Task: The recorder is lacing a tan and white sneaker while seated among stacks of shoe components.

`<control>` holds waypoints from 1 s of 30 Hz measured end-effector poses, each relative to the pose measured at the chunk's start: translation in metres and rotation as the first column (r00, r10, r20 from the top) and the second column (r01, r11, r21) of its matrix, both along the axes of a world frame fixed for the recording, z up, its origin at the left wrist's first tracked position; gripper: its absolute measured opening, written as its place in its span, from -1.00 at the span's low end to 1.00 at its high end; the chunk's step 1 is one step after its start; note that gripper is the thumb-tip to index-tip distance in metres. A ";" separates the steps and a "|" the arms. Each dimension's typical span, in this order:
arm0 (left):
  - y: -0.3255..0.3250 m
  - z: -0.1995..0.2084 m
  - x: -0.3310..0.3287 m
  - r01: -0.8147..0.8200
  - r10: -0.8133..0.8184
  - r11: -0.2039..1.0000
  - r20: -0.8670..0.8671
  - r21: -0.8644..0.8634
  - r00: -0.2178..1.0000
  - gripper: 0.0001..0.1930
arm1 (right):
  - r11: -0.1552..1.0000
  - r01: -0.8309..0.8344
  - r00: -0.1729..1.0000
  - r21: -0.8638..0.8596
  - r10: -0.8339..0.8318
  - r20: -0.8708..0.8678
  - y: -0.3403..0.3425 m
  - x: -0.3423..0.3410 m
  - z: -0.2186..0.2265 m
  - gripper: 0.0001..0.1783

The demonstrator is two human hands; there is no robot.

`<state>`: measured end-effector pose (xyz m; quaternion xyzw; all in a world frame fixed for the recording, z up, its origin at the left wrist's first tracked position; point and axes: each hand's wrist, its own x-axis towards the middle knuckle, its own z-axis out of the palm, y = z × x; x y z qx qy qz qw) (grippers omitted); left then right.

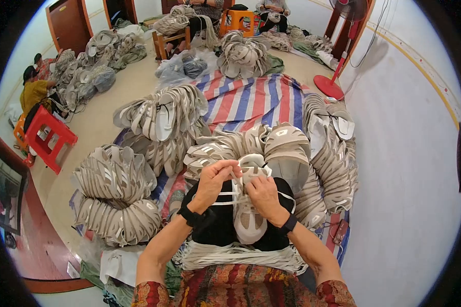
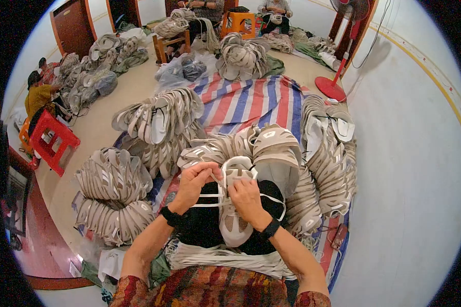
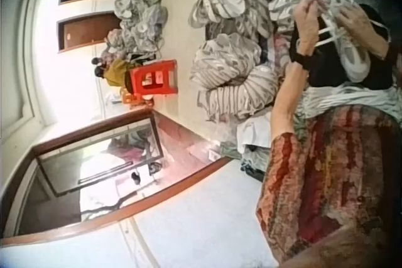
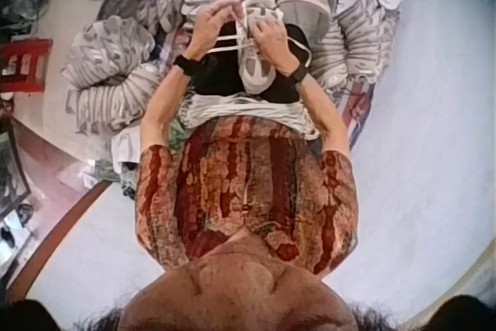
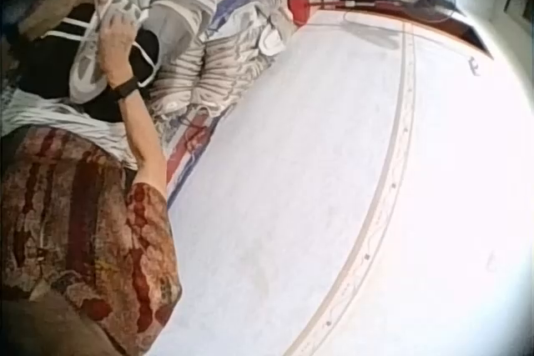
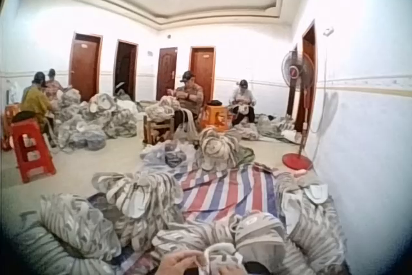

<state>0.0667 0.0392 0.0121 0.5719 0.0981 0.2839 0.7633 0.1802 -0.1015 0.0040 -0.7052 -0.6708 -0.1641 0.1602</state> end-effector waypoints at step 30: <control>-0.006 -0.014 0.032 0.081 0.011 -0.038 -0.080 0.996 0.997 -0.94 | 0.987 0.063 0.869 -0.147 -0.126 -0.479 -0.053 -0.001 -0.009 -0.81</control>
